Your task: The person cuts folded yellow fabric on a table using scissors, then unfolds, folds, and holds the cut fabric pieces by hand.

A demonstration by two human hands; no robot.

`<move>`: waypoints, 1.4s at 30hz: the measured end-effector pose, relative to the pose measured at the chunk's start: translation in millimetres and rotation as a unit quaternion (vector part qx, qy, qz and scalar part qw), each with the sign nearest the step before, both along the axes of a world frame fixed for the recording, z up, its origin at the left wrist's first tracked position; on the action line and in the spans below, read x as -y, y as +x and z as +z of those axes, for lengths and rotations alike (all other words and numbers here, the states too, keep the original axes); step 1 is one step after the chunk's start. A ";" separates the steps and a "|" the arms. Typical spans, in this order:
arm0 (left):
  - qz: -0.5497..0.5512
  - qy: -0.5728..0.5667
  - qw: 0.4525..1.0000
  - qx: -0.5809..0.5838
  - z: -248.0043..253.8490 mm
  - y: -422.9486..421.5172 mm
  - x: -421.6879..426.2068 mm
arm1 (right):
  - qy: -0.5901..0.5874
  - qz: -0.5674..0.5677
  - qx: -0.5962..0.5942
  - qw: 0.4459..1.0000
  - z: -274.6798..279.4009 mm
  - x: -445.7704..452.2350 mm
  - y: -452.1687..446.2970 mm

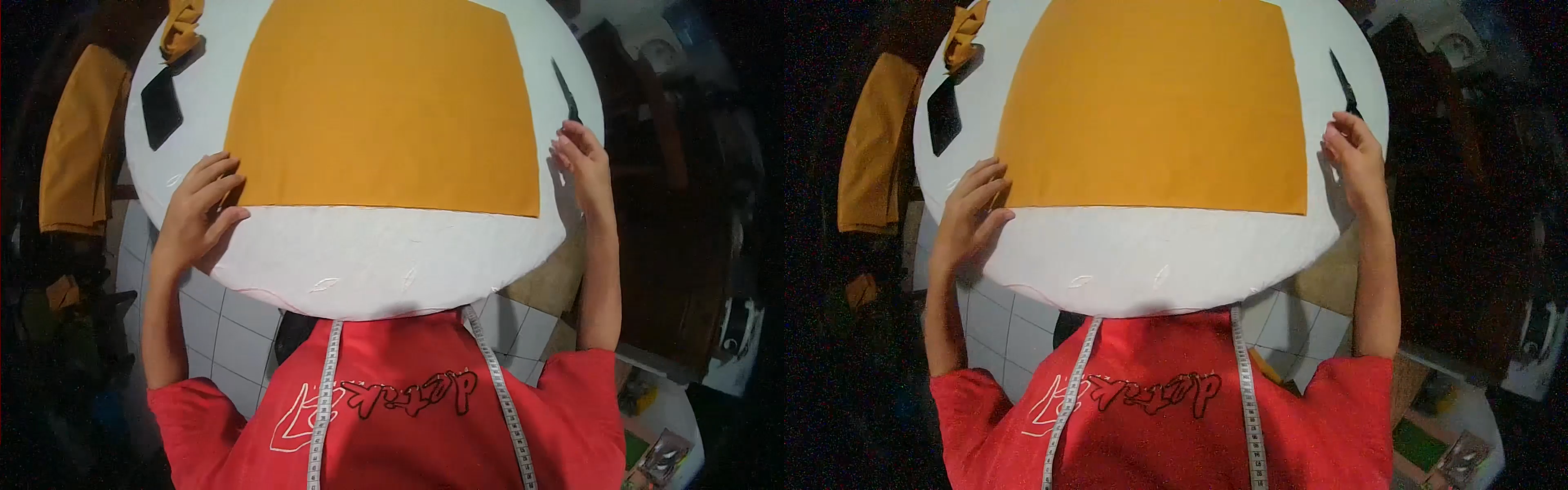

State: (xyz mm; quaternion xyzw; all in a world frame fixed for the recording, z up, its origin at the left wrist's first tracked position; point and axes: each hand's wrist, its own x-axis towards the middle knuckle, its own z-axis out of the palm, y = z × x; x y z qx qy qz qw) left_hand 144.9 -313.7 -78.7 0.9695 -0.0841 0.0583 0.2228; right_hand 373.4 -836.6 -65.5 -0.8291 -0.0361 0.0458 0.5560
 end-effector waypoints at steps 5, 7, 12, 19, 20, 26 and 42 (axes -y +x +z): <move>0.002 0.000 1.000 0.002 3.3 1.2 6.5 | 0.076 -0.027 -0.113 0.990 17.0 11.4 -36.9; 0.009 0.003 1.000 -0.001 -1.0 -3.9 1.9 | 0.098 -0.029 -0.140 0.985 14.0 -1.8 -46.2; 0.039 -0.028 0.999 0.004 -7.5 -5.9 4.9 | 0.102 -0.042 -0.132 0.985 20.2 -21.9 -57.2; 0.058 -0.045 0.997 0.010 -11.8 -8.5 6.4 | 0.097 -0.025 -0.183 0.978 6.0 -25.0 -41.0; 0.059 -0.042 0.997 0.011 -12.3 -7.8 6.0 | 0.089 -0.029 -0.183 0.979 4.4 -25.9 -36.9; 0.049 -0.038 0.997 0.038 -19.7 -6.6 2.4 | 0.086 0.021 -0.134 0.987 1.8 -23.6 -23.3; 0.051 -0.054 0.996 0.048 -22.0 -7.3 2.9 | 0.062 -0.079 -0.163 0.982 10.1 -45.0 -21.5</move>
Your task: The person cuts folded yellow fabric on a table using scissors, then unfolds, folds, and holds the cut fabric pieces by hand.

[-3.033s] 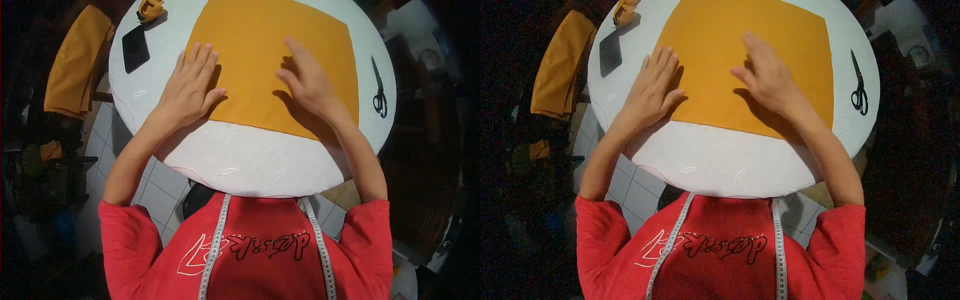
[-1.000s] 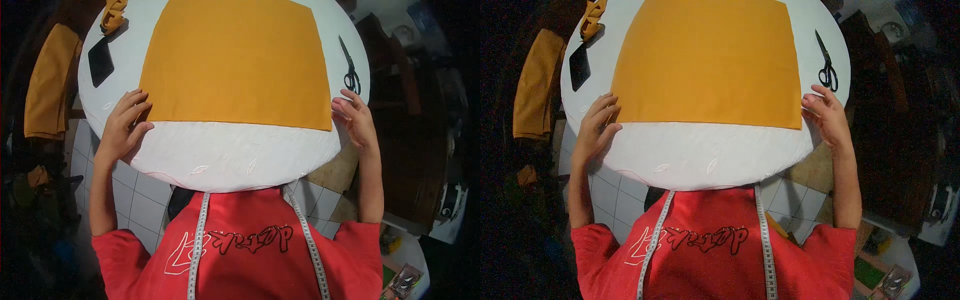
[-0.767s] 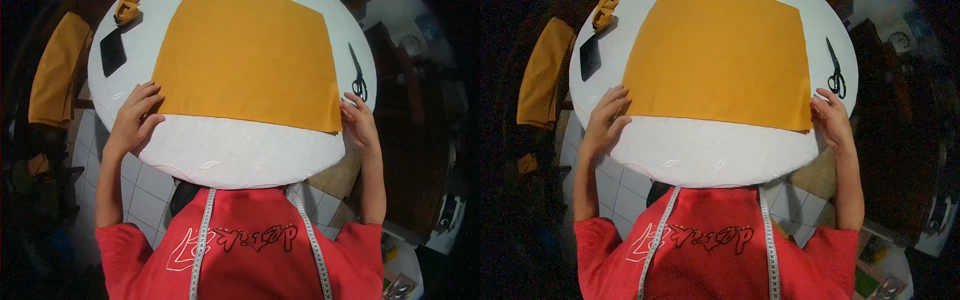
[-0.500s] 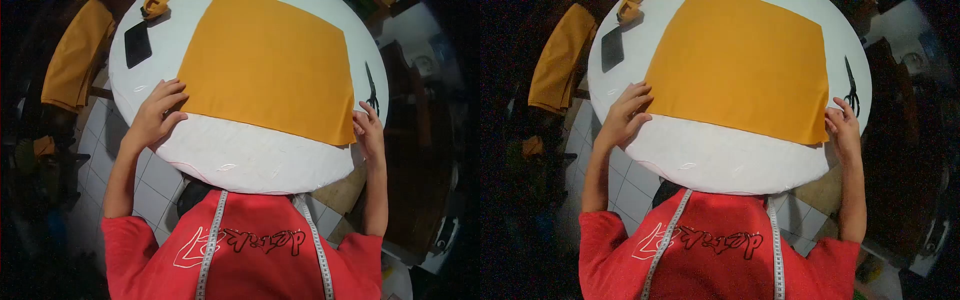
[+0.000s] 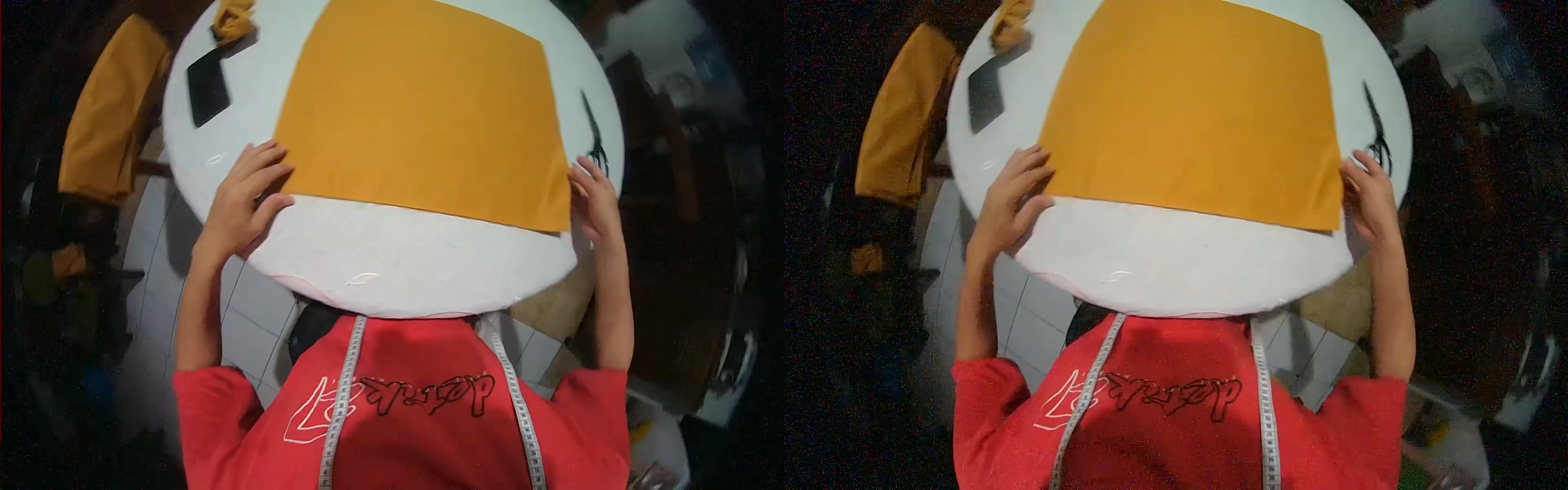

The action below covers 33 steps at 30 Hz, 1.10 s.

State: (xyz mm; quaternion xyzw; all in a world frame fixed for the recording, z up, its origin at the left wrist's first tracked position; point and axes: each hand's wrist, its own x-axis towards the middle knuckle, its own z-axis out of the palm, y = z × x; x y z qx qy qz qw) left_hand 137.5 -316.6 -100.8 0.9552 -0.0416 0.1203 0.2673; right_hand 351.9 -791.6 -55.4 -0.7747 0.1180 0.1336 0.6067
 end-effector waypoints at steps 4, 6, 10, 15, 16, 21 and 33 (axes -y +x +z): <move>0.005 -0.008 1.000 0.008 0.3 -1.7 2.5 | -0.032 0.066 -0.049 0.996 5.8 7.6 9.6; -0.003 -0.015 1.000 0.010 0.5 -1.4 4.8 | -0.042 0.053 -0.055 0.996 6.6 8.7 11.7; 0.009 -0.022 1.000 0.010 -1.8 -1.4 6.4 | -0.061 0.048 -0.079 0.994 2.7 -0.6 13.0; 0.018 -0.024 0.999 0.012 -0.2 -3.6 9.5 | -0.101 0.097 -0.048 0.989 11.6 -16.3 5.1; 0.018 -0.025 0.999 0.012 0.0 -4.1 9.6 | -0.094 0.108 -0.038 0.989 9.9 -14.8 5.2; 0.009 -0.030 0.999 0.010 3.5 -3.5 7.3 | -0.076 0.125 -0.027 0.989 13.7 -1.4 -2.3; 0.017 -0.029 0.999 0.012 0.4 -3.4 5.3 | -0.150 0.120 0.030 0.981 1.9 5.0 -28.2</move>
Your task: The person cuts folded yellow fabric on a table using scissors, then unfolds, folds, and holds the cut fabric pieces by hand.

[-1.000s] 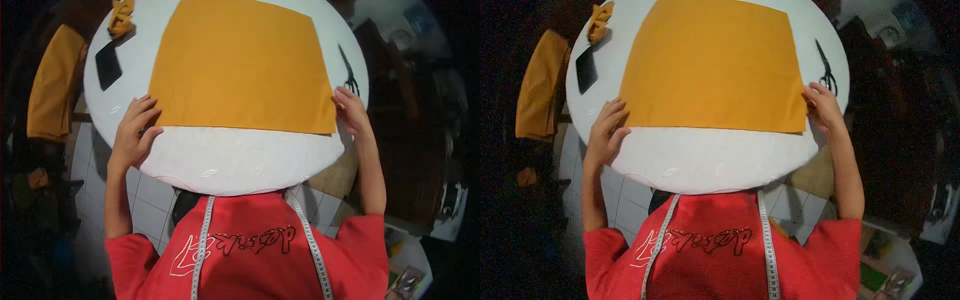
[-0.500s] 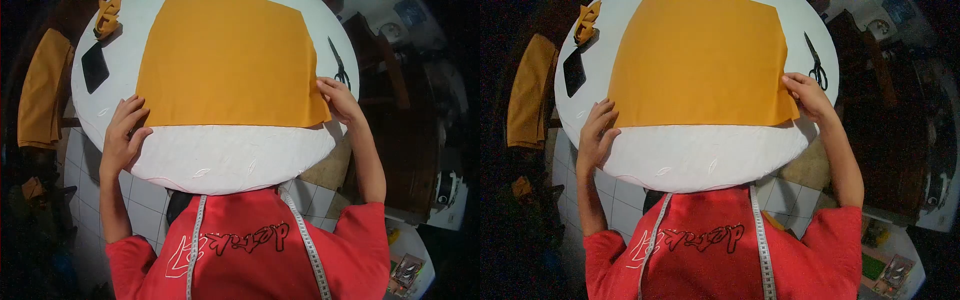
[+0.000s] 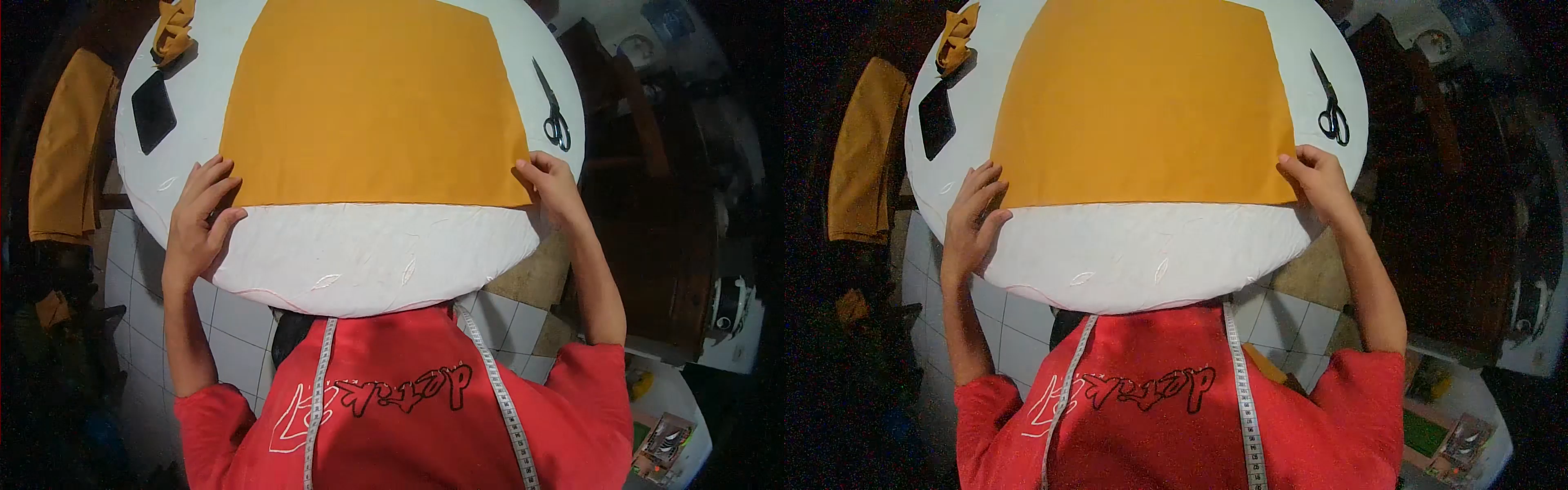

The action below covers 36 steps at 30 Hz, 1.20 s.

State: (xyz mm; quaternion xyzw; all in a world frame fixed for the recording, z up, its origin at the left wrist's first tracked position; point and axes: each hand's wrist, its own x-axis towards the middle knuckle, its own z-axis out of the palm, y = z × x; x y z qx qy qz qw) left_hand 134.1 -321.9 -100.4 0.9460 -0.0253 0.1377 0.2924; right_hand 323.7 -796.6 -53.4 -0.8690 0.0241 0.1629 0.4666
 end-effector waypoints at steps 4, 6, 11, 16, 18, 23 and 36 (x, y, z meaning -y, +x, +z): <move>-0.002 -0.008 1.000 -0.004 -1.4 -0.8 -1.0 | 0.003 0.013 0.024 1.000 4.3 -7.0 -6.1; -0.005 -0.018 1.000 -0.009 -2.2 -0.6 -1.1 | 0.037 0.009 0.030 0.999 7.3 -8.5 -8.2; -0.004 0.003 1.000 0.001 -1.6 -0.5 -2.1 | 0.155 -0.053 -0.080 0.983 14.0 -13.0 -1.7; 0.008 -0.002 1.000 -0.005 -0.7 -0.7 0.5 | 0.140 -0.033 -0.042 0.989 6.5 -14.7 7.8; 0.007 -0.003 1.000 -0.003 -0.8 -0.3 1.2 | 0.143 -0.027 -0.043 0.988 2.2 -10.0 10.8; 0.004 -0.004 1.000 0.000 -1.3 -1.2 2.7 | 0.150 -0.021 -0.041 0.988 -1.1 -6.8 11.6; -0.043 0.009 0.997 0.060 -6.9 -4.5 -5.7 | 0.070 0.091 -0.085 0.990 6.9 5.7 25.8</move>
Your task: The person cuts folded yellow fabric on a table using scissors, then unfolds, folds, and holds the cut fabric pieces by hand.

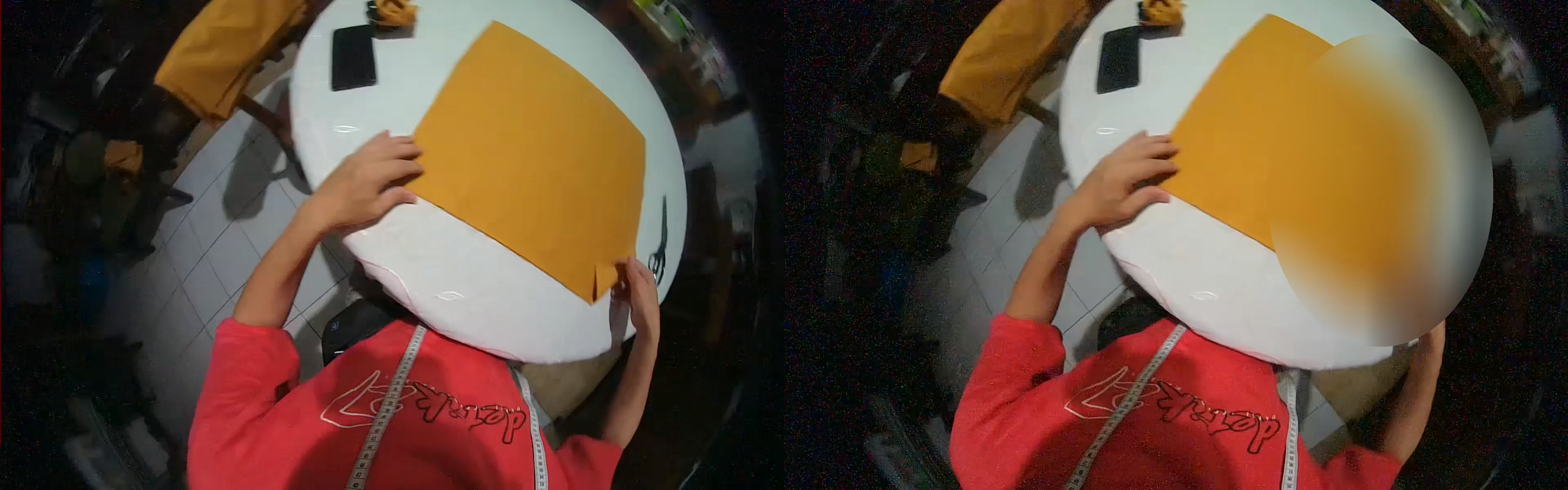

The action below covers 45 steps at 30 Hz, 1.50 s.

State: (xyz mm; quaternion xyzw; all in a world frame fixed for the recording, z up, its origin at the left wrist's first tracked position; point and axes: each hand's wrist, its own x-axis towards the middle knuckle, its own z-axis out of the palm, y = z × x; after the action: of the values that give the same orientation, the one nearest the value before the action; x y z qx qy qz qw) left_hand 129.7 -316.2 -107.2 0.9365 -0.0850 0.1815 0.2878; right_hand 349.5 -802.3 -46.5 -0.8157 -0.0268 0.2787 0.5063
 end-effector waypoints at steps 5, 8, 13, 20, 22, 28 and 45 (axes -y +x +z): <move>0.007 -0.009 1.000 -0.019 9.9 -6.7 -1.1 | -0.061 0.029 0.034 0.997 6.9 -1.3 -1.9; 0.018 -0.012 0.999 -0.025 8.3 -4.6 -1.6 | -0.079 0.027 0.056 0.995 -10.7 18.1 10.5; 0.027 -0.010 0.999 -0.023 7.0 -0.6 -9.1 | -0.050 -0.015 0.085 0.995 -9.5 -0.5 0.8; 0.016 -0.025 0.997 -0.069 14.0 13.5 -2.4 | -0.018 -0.005 0.063 0.998 -0.3 -3.4 -3.8; 0.024 0.027 0.997 -0.073 21.5 16.7 8.7 | 0.025 -0.028 0.069 0.997 -7.7 3.1 -0.6; -0.114 0.095 0.987 0.060 22.1 52.3 81.1 | 0.218 -0.101 0.069 0.968 -1.5 -17.1 -4.9; 0.021 0.202 0.978 0.056 15.1 40.7 44.1 | 0.351 -0.129 0.061 0.925 -11.6 -10.3 12.8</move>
State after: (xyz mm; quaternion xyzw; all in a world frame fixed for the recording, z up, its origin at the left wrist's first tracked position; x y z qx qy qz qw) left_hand 170.4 -360.3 -92.1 0.9652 -0.1164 0.2187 0.0836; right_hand 362.3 -792.0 -58.1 -0.5976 -0.0480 0.1336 0.7891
